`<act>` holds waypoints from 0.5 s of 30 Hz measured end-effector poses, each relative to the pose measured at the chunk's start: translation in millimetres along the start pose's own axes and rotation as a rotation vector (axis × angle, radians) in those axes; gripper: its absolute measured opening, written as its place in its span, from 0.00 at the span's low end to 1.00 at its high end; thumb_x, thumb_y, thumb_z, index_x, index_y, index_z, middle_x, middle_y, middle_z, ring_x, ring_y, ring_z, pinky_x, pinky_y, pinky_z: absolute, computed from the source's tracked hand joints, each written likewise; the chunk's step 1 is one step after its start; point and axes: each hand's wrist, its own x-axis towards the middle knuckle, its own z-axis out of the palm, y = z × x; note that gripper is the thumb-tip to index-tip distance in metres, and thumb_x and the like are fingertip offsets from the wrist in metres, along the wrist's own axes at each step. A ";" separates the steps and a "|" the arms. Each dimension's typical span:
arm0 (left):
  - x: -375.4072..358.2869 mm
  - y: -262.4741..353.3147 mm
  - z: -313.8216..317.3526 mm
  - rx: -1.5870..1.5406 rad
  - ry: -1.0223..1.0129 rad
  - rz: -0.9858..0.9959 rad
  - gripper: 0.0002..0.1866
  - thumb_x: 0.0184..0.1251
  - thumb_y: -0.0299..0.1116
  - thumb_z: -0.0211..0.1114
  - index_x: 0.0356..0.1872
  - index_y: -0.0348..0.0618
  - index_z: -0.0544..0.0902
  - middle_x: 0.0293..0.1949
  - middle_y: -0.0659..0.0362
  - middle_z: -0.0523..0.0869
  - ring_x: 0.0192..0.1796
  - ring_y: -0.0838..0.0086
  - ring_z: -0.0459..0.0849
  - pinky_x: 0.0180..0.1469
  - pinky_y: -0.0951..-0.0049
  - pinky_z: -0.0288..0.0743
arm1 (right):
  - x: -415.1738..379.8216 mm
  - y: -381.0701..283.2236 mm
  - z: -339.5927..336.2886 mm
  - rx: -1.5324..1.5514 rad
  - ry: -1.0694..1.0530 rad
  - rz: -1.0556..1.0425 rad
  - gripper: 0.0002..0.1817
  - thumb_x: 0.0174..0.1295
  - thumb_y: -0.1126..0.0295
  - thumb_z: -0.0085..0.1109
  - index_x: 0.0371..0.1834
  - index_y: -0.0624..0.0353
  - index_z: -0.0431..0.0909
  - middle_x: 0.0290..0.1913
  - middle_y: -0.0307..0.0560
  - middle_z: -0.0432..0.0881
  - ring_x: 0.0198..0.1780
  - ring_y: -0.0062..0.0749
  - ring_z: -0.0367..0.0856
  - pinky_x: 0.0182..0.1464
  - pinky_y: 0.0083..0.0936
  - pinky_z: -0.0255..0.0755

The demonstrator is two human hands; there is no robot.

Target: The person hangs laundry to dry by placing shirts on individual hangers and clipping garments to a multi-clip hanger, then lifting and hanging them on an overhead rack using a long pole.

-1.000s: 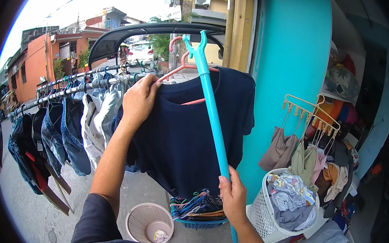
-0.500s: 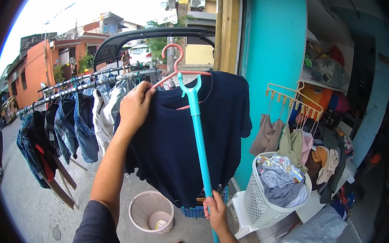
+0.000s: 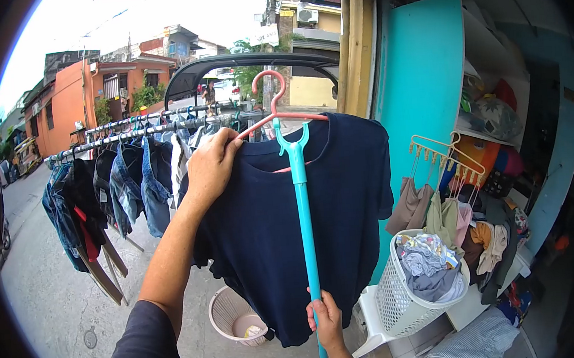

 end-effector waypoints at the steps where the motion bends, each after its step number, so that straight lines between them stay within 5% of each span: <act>1: -0.2 -6.8 -3.7 0.001 0.001 0.004 0.10 0.60 0.38 0.54 0.33 0.43 0.75 0.28 0.54 0.79 0.31 0.60 0.79 0.32 0.64 0.69 | 0.3 1.7 7.8 0.010 -0.004 -0.009 0.16 0.65 0.65 0.38 0.50 0.63 0.66 0.21 0.38 0.67 0.15 0.14 0.62 0.15 0.10 0.56; 8: 8.4 -54.4 -29.3 -0.086 0.037 0.110 0.08 0.60 0.39 0.53 0.31 0.45 0.74 0.26 0.56 0.80 0.28 0.58 0.79 0.28 0.62 0.70 | 12.0 12.8 69.3 0.083 0.009 -0.078 0.16 0.64 0.65 0.40 0.50 0.64 0.66 0.20 0.39 0.67 0.14 0.15 0.62 0.15 0.10 0.56; 9: 10.8 -58.4 -36.9 -0.080 -0.027 0.075 0.08 0.58 0.37 0.55 0.31 0.44 0.74 0.30 0.56 0.79 0.31 0.61 0.79 0.31 0.64 0.70 | 13.4 14.9 77.3 0.079 0.006 -0.104 0.16 0.64 0.65 0.40 0.50 0.64 0.66 0.20 0.39 0.67 0.14 0.15 0.62 0.15 0.10 0.56; 11: 19.0 -73.0 -47.5 -0.058 0.058 0.317 0.10 0.54 0.34 0.59 0.37 0.44 0.75 0.41 0.57 0.76 0.43 0.63 0.75 0.42 0.65 0.68 | 19.2 19.8 92.7 0.035 0.102 -0.147 0.17 0.63 0.64 0.41 0.49 0.64 0.66 0.20 0.39 0.67 0.14 0.15 0.62 0.14 0.10 0.56; 13: 9.8 -70.5 -62.9 -0.056 0.099 0.378 0.27 0.49 0.34 0.63 0.53 0.46 0.67 0.55 0.53 0.64 0.56 0.58 0.63 0.57 0.59 0.52 | 34.3 7.6 106.0 0.040 0.133 -0.213 0.15 0.63 0.68 0.42 0.49 0.64 0.67 0.21 0.37 0.68 0.15 0.13 0.62 0.15 0.10 0.56; 15: -24.1 -66.8 -61.9 -0.274 0.084 0.414 0.28 0.50 0.33 0.63 0.54 0.43 0.64 0.57 0.50 0.63 0.56 0.57 0.64 0.55 0.62 0.57 | 49.5 -14.5 121.3 0.045 0.178 -0.234 0.15 0.63 0.67 0.42 0.49 0.63 0.67 0.20 0.37 0.68 0.15 0.13 0.62 0.15 0.10 0.55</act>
